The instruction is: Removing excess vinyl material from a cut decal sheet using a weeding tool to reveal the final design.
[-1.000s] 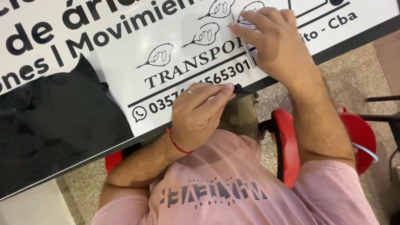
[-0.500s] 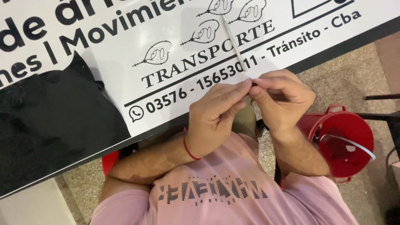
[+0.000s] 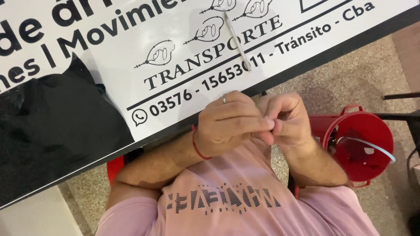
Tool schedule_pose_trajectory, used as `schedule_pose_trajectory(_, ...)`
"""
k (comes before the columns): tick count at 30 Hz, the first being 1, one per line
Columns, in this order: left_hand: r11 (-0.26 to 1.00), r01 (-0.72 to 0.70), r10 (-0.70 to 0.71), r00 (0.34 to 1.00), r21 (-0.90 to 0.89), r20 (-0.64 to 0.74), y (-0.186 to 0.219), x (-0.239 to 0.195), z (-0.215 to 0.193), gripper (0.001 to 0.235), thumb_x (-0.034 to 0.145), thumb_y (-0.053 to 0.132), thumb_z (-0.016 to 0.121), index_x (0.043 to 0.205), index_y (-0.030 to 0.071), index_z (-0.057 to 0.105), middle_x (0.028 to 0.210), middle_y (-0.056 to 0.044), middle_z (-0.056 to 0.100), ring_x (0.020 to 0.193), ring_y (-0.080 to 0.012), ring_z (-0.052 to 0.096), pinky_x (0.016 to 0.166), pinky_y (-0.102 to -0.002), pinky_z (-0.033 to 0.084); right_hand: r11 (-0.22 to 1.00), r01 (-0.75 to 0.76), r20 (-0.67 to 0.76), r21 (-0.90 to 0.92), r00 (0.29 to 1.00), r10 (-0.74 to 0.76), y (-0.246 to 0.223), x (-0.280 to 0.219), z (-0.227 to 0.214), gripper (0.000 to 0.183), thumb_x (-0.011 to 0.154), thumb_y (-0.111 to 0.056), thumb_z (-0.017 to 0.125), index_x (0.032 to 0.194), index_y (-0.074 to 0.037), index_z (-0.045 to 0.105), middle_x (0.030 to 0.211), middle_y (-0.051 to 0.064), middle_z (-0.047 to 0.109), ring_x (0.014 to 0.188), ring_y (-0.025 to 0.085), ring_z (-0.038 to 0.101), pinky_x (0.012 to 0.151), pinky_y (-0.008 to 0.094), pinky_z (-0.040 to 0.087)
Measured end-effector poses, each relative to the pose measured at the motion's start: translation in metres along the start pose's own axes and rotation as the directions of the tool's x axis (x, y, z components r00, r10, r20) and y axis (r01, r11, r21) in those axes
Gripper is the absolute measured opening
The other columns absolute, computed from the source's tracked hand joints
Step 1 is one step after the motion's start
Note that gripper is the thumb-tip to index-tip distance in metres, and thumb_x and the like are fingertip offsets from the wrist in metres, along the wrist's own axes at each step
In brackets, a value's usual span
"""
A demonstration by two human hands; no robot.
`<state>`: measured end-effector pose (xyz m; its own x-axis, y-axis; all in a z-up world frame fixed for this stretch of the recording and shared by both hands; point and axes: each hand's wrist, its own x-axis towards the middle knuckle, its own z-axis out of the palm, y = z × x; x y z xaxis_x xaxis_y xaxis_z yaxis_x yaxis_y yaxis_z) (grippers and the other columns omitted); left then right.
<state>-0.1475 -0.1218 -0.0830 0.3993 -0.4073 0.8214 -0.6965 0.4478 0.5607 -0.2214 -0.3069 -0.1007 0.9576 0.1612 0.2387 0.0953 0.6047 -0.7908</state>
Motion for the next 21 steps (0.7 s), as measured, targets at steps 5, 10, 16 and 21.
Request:
schedule_pose_trajectory(5, 0.965, -0.027, 0.03, 1.0, 0.263, -0.009, 0.0, -0.001, 0.003, 0.025, 0.118, -0.005, 0.071, 0.142, -0.007, 0.07, 0.125, -0.011, 0.079, 0.111, -0.0322, 0.074, 0.092, -0.041, 0.07, 0.709, 0.149, -0.239, -0.689, 0.877, -0.416, 0.017, -0.021, -0.01, 0.027, 0.113, -0.032, 0.077, 0.122, -0.007, 0.081, 0.108, 0.013, 0.083, 0.09, 0.019, 0.079, 0.08, 0.027, 0.065)
schedule_pose_trajectory(10, 0.946, -0.055, 0.041, 0.998, 0.32, 0.052, 0.016, 0.024, -0.009, 0.03, 0.11, 0.023, 0.072, 0.106, -0.007, 0.072, 0.099, -0.012, 0.062, 0.089, -0.0303, 0.061, 0.083, -0.039, 0.061, 0.712, 0.139, 0.072, -0.688, 0.99, -0.124, -0.024, -0.008, -0.011, 0.039, 0.108, -0.037, 0.071, 0.104, 0.0, 0.081, 0.097, 0.018, 0.083, 0.076, 0.022, 0.081, 0.063, 0.027, 0.067)
schedule_pose_trajectory(16, 0.915, -0.103, 0.147, 0.985, 0.391, -0.085, -0.007, 0.002, 0.019, 0.025, 0.105, 0.003, 0.089, 0.126, -0.008, 0.08, 0.13, -0.016, 0.075, 0.111, -0.0321, 0.079, 0.099, -0.037, 0.077, 0.789, 0.176, -0.134, -0.589, 0.941, -0.31, -0.005, -0.01, -0.017, 0.021, 0.102, -0.029, 0.088, 0.107, -0.009, 0.082, 0.106, 0.011, 0.084, 0.093, 0.015, 0.083, 0.084, 0.021, 0.071)
schedule_pose_trajectory(21, 0.739, -0.166, 0.113, 0.986, 0.653, 0.123, -0.011, -0.004, 0.029, 0.041, 0.123, -0.001, 0.077, 0.155, -0.011, 0.053, 0.148, -0.026, 0.068, 0.131, -0.0363, 0.074, 0.115, -0.047, 0.077, 0.725, 0.231, -0.195, -0.648, 0.871, -0.452, -0.012, -0.014, -0.024, 0.022, 0.101, -0.022, 0.09, 0.115, -0.007, 0.081, 0.112, 0.015, 0.082, 0.096, 0.018, 0.081, 0.087, 0.023, 0.069)
